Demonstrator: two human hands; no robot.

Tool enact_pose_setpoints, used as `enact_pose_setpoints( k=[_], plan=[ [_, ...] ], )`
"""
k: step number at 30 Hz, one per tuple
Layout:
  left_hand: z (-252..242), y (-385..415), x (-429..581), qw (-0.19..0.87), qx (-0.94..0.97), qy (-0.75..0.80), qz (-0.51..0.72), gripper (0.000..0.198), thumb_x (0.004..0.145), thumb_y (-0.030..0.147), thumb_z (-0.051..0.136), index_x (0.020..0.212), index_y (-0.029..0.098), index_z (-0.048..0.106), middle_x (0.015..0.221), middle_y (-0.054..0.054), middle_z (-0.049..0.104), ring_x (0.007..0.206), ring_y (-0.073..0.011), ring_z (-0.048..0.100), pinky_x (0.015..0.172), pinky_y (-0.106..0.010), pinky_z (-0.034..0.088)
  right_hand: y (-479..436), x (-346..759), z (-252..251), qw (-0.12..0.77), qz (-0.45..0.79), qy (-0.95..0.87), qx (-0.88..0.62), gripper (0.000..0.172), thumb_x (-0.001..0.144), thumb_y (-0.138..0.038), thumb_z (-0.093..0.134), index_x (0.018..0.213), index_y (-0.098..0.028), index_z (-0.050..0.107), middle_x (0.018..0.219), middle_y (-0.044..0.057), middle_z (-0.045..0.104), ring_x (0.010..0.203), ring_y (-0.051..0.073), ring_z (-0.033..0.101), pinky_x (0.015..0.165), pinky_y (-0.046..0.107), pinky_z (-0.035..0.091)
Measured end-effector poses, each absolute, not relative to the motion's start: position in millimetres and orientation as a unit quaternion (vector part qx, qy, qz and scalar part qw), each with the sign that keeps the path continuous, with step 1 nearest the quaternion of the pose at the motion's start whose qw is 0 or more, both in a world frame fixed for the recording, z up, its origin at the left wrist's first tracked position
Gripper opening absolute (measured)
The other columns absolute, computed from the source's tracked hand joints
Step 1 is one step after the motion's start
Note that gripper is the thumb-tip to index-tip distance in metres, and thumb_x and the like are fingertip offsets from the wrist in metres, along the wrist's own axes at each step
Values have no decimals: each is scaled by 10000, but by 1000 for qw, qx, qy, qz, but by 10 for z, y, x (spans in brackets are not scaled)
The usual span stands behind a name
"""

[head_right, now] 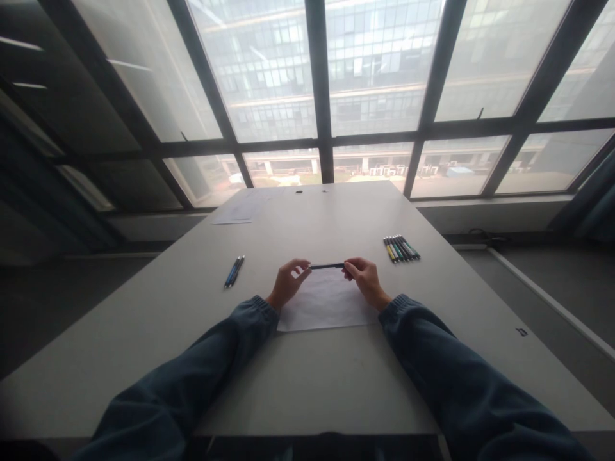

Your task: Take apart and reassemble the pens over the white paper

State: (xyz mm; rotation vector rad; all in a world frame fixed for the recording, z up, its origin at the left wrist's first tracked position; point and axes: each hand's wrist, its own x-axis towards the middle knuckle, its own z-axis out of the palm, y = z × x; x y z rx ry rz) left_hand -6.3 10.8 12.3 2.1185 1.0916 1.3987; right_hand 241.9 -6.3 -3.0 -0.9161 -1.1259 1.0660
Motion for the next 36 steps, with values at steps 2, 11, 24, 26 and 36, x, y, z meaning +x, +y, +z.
enact_pose_setpoints(
  k=[2,11,24,26,36],
  plan=[
    [134,100,-67,181,758,386,494,116,852,298,685,913,201,703,854,-34,708,755,-154,643,693,-285,505,-65,2421,-29,620,466,-490,-397,391,720,-491,781,891,-146,711,679,59,708,560,147,595,507,278,474],
    [151,93,-70,189,754,401,484,282,903,434,614,823,175,690,774,-31,689,689,-142,598,671,-272,492,-57,2425,-52,621,488,-484,-377,369,716,-457,800,899,-152,707,679,53,707,564,144,596,516,274,460],
    [167,84,-75,235,728,390,512,372,917,503,573,1048,169,672,851,-53,696,778,-161,637,698,-277,482,-57,2419,-54,626,497,-472,-372,325,725,-427,805,887,-160,715,679,52,709,567,144,594,522,274,452],
    [161,92,-66,215,735,385,515,319,867,436,671,1057,180,660,888,-46,702,779,-152,638,695,-272,481,-54,2422,-51,626,498,-472,-371,323,729,-422,803,888,-157,713,687,55,711,565,140,590,523,272,451],
    [178,82,-72,180,755,372,509,167,891,346,653,873,184,689,830,-37,681,743,-141,614,666,-270,485,-49,2439,-56,624,491,-477,-377,357,718,-456,802,890,-157,710,689,57,710,568,146,593,524,280,456]
  ],
)
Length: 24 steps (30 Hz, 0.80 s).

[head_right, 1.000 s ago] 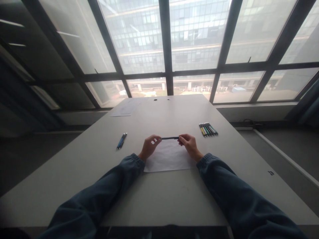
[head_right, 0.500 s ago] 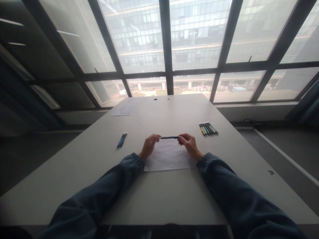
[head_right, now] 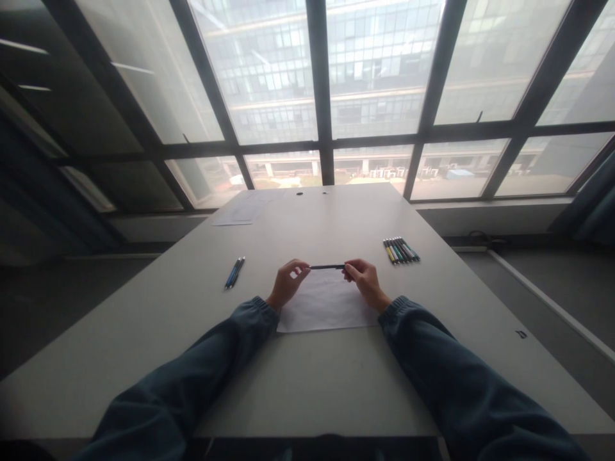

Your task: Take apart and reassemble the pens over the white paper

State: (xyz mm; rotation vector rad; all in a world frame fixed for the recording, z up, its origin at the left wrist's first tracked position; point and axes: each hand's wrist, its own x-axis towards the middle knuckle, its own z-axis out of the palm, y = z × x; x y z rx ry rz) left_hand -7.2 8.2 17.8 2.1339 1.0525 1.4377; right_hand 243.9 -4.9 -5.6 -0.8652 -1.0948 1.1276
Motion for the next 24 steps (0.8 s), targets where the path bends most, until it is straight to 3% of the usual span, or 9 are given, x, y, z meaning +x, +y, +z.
enact_pose_setpoints(
  k=[12,24],
  plan=[
    [142,89,-86,188,758,409,471,475,963,506,462,641,172,567,638,-10,576,630,-132,508,644,-259,408,-77,2408,-57,610,503,-491,-366,349,724,-455,798,897,-167,706,679,49,706,572,148,596,529,280,460],
    [126,74,-63,208,752,425,459,625,973,575,368,498,174,431,469,28,407,477,-97,381,524,-255,305,-89,2414,-37,602,505,-501,-363,357,726,-455,796,902,-159,701,664,44,697,581,150,605,535,275,452]
  ],
)
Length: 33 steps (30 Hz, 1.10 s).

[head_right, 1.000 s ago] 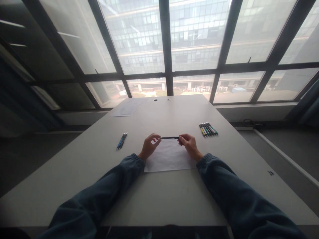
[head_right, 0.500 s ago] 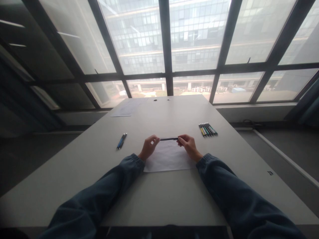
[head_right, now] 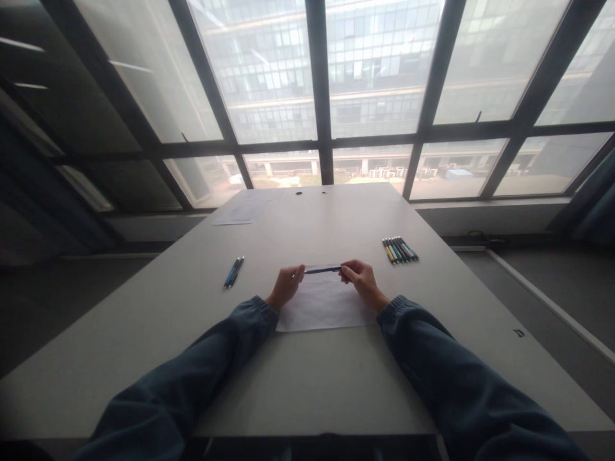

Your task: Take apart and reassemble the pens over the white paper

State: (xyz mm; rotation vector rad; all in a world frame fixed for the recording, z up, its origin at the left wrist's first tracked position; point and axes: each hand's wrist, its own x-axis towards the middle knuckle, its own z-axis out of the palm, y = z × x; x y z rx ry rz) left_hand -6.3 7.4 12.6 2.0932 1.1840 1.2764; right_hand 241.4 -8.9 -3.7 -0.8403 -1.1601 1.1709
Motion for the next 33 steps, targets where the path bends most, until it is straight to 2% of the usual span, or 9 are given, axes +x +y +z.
enact_pose_setpoints(
  k=[5,8,11,13,15,17,19,24,33],
  plan=[
    [110,82,-65,215,752,434,447,655,962,611,367,491,176,496,452,18,465,458,-107,447,524,-258,353,-94,2408,-26,602,495,-503,-373,378,720,-488,789,896,-164,704,649,36,689,571,154,600,527,283,456],
    [94,98,-70,226,737,437,464,678,975,615,327,531,170,581,499,-9,571,501,-128,549,577,-268,429,-92,2409,-23,605,495,-500,-373,372,711,-482,796,883,-164,705,641,33,685,567,153,597,523,283,452],
    [93,115,-78,238,714,420,507,628,1001,569,302,742,157,699,667,-43,689,646,-157,651,694,-295,494,-83,2416,-26,611,498,-493,-369,345,720,-457,797,875,-164,702,648,33,685,563,146,591,526,279,446],
    [107,120,-80,241,714,407,517,534,1005,534,338,934,161,713,768,-49,715,736,-166,672,745,-307,504,-76,2422,-28,618,497,-486,-368,340,725,-452,794,875,-162,699,667,39,694,560,141,584,525,277,442],
    [124,117,-76,228,725,399,513,408,976,506,455,1058,177,683,837,-42,721,790,-166,673,770,-309,503,-72,2424,-26,625,494,-476,-372,341,724,-453,793,870,-161,696,675,44,698,557,138,578,522,276,439],
    [137,110,-65,205,740,393,506,334,908,459,608,1102,191,657,878,-34,723,810,-165,671,779,-310,502,-74,2423,-17,629,493,-469,-376,341,718,-453,795,860,-160,694,670,44,697,555,136,573,520,275,438],
    [139,103,-54,181,752,386,503,290,865,393,682,1076,196,660,889,-31,724,799,-161,669,772,-310,504,-79,2418,-6,630,494,-467,-377,338,716,-451,797,855,-160,695,668,44,695,556,135,570,521,275,440],
    [116,112,-56,159,760,386,497,131,885,310,655,926,190,688,864,-36,728,767,-159,661,741,-309,513,-84,2411,-2,626,489,-473,-381,346,714,-461,795,859,-163,697,670,46,693,559,142,573,515,281,445],
    [160,85,-71,170,769,397,470,302,943,432,551,830,180,671,758,-36,710,722,-163,632,735,-312,502,-86,2408,6,623,491,-480,-375,344,716,-464,792,865,-169,697,666,41,691,559,144,577,516,284,447]
  ],
)
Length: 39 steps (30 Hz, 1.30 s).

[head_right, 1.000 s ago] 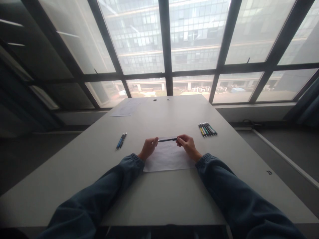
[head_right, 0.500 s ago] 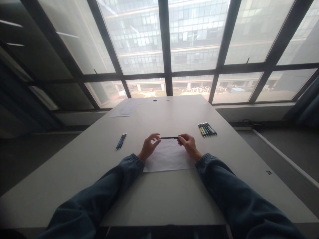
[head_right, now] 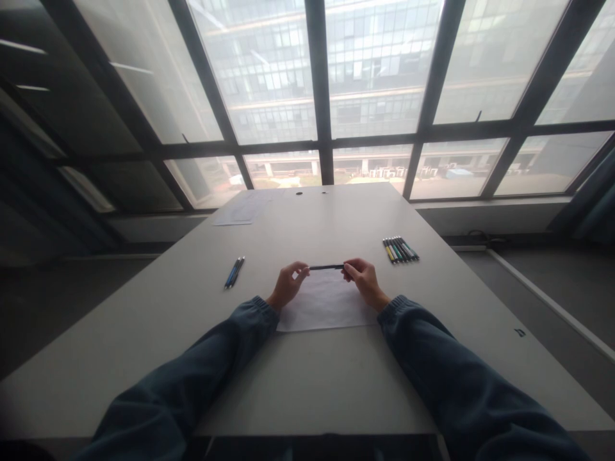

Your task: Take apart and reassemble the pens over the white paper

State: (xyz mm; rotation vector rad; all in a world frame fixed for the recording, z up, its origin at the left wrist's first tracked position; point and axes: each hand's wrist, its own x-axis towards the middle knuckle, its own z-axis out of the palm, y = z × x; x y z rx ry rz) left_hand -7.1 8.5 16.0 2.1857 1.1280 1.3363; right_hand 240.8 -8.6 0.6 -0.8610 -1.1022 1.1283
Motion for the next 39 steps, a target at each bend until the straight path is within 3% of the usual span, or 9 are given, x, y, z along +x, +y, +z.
enact_pose_setpoints(
  k=[14,17,21,26,29,35,39],
  plan=[
    [168,75,-85,175,732,443,487,457,991,460,411,687,178,603,637,-10,620,622,-139,568,646,-267,451,-79,2426,10,638,506,-447,-371,306,694,-423,790,829,-175,673,644,25,659,555,139,556,514,280,428],
    [136,120,-103,165,715,457,502,418,986,434,432,709,184,621,648,-7,637,628,-144,587,659,-272,459,-60,2440,11,657,502,-424,-369,270,687,-388,782,817,-184,663,630,8,628,566,142,557,518,280,427],
    [61,199,-120,142,725,449,503,226,925,370,567,877,191,698,820,-44,718,731,-173,647,674,-286,492,-33,2458,0,680,486,-399,-376,240,687,-356,766,818,-184,662,617,3,608,566,142,556,514,276,418],
    [26,247,-158,117,770,429,458,158,912,248,580,942,195,726,889,-69,719,768,-186,656,723,-308,525,-26,2465,-2,693,477,-386,-379,213,693,-325,751,819,-178,661,586,-8,588,558,137,552,508,267,404],
    [62,258,-202,92,805,427,401,173,909,188,568,919,202,740,883,-75,709,808,-199,659,786,-325,521,-20,2474,-17,690,476,-393,-378,214,704,-333,747,825,-179,661,594,-7,595,553,133,548,508,267,404],
    [115,241,-218,34,864,412,288,257,875,66,532,799,182,749,799,-76,668,761,-190,623,762,-306,518,4,2484,-78,682,479,-402,-379,237,711,-349,758,840,-175,662,615,-1,605,566,133,555,517,266,419],
    [114,220,-188,30,875,422,237,281,857,20,521,855,160,764,866,-88,672,825,-185,624,820,-301,515,5,2477,-87,681,477,-406,-379,253,707,-350,764,850,-166,667,626,0,607,568,130,557,514,261,420]
  ],
)
